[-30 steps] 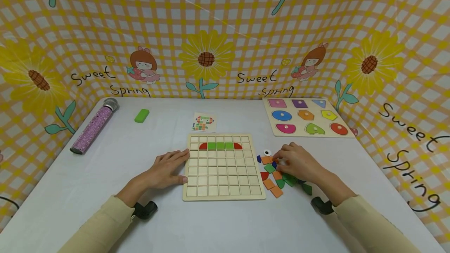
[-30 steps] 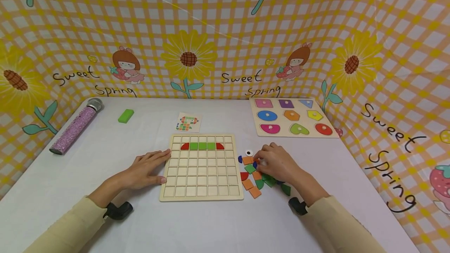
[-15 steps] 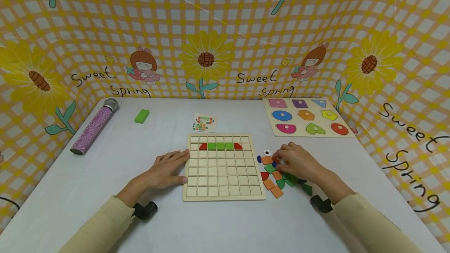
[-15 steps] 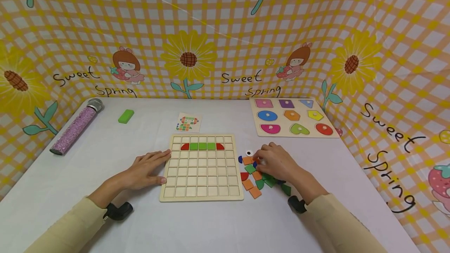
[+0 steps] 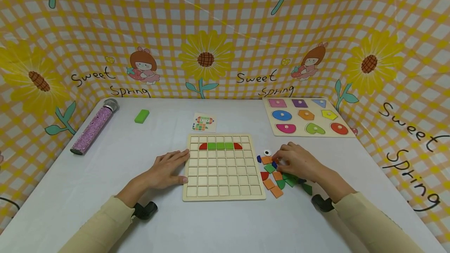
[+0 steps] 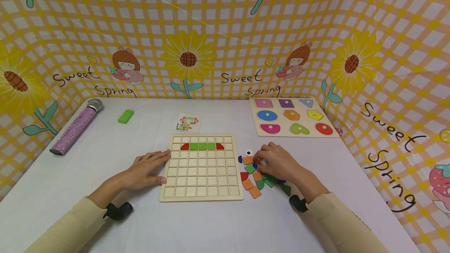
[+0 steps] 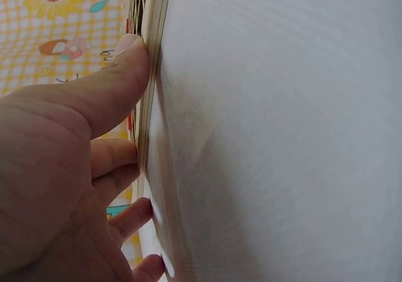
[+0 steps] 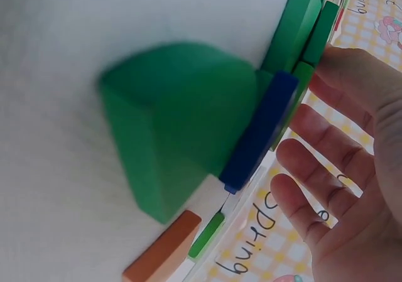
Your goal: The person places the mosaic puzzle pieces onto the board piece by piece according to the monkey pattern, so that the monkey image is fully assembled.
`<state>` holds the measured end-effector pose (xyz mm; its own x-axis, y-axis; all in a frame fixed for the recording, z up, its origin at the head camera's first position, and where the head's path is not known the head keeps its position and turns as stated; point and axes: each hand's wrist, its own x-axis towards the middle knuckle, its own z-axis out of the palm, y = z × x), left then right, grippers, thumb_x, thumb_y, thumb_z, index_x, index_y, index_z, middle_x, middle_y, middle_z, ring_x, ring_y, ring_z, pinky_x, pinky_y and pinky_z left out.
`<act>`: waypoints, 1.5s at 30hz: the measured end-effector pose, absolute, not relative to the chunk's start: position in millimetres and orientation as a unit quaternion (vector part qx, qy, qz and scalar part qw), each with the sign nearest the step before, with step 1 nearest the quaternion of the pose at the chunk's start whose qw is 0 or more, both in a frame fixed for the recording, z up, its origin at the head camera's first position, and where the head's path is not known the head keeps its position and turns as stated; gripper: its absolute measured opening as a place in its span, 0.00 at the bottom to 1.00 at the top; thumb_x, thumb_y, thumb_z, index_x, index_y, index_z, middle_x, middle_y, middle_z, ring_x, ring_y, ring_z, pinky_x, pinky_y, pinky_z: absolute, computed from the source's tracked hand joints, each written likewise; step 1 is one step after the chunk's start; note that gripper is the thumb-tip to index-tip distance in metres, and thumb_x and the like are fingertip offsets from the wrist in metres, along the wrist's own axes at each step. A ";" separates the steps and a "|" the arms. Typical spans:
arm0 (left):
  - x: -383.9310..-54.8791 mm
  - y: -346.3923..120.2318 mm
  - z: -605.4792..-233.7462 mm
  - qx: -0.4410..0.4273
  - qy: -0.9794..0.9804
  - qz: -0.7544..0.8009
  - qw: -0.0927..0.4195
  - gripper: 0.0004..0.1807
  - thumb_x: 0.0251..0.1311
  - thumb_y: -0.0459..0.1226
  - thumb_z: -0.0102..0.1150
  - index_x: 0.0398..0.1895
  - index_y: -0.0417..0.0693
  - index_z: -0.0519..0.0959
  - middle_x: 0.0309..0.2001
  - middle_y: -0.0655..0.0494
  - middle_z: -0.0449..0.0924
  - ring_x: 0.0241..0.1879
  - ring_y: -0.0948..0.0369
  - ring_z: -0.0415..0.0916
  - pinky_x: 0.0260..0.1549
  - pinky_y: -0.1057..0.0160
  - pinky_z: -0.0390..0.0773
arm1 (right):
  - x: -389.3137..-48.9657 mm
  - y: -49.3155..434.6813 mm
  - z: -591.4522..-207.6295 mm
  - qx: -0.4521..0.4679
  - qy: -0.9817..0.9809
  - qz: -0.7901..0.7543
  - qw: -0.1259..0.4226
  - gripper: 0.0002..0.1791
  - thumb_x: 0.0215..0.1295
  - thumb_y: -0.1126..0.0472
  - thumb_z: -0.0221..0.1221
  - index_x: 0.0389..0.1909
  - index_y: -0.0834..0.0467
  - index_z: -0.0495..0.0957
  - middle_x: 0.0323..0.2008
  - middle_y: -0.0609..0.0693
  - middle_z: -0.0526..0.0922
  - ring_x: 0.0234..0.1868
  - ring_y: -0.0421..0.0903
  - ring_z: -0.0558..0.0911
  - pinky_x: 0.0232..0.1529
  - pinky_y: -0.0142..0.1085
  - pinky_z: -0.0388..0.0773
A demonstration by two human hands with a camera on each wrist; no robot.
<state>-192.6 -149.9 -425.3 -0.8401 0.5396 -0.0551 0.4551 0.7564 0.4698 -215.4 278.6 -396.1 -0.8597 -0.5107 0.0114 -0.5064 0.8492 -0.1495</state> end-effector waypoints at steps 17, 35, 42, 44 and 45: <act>-193.1 -149.7 -426.0 0.269 0.932 0.223 0.093 0.42 0.58 0.51 0.59 0.72 0.44 0.56 0.75 0.50 0.51 0.72 0.44 0.50 0.60 0.38 0.53 | -216.9 265.2 -391.3 -0.295 0.952 -0.063 -0.046 0.15 0.53 0.53 0.68 0.41 0.52 0.84 0.38 0.44 0.82 0.43 0.42 0.73 0.43 0.39 0.76; -193.6 -149.8 -425.8 0.270 0.931 0.229 0.094 0.42 0.58 0.50 0.60 0.72 0.43 0.57 0.74 0.50 0.51 0.72 0.44 0.49 0.61 0.38 0.52 | -241.5 147.7 -375.3 -0.396 0.908 -0.121 -0.058 0.12 0.57 0.52 0.65 0.40 0.53 0.84 0.36 0.47 0.83 0.39 0.42 0.72 0.41 0.35 0.73; -193.4 -149.0 -424.3 0.266 0.932 0.227 0.098 0.42 0.58 0.50 0.60 0.71 0.43 0.57 0.74 0.49 0.51 0.71 0.44 0.50 0.61 0.38 0.52 | -252.5 109.5 -381.0 -0.407 0.906 -0.118 -0.027 0.13 0.58 0.51 0.64 0.40 0.53 0.85 0.37 0.48 0.83 0.38 0.44 0.73 0.39 0.34 0.71; -193.2 -149.2 -423.8 0.265 0.932 0.226 0.098 0.42 0.58 0.50 0.60 0.72 0.43 0.57 0.74 0.49 0.51 0.71 0.44 0.50 0.61 0.37 0.52 | -255.2 100.4 -383.3 -0.405 0.907 -0.116 -0.020 0.12 0.58 0.51 0.64 0.40 0.53 0.85 0.37 0.48 0.83 0.38 0.44 0.73 0.39 0.35 0.71; -193.2 -149.4 -423.6 0.265 0.933 0.224 0.098 0.42 0.58 0.50 0.60 0.72 0.43 0.57 0.74 0.49 0.51 0.71 0.44 0.50 0.61 0.38 0.52 | -256.5 96.1 -384.5 -0.403 0.908 -0.114 -0.017 0.12 0.58 0.51 0.64 0.41 0.52 0.85 0.37 0.48 0.83 0.37 0.44 0.73 0.39 0.34 0.71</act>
<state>-193.2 -149.4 -423.6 -0.8400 0.5388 -0.0638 0.4508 0.7585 0.4706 -256.5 96.1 -384.5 -0.6752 -0.7272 0.1231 -0.7351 0.6499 -0.1930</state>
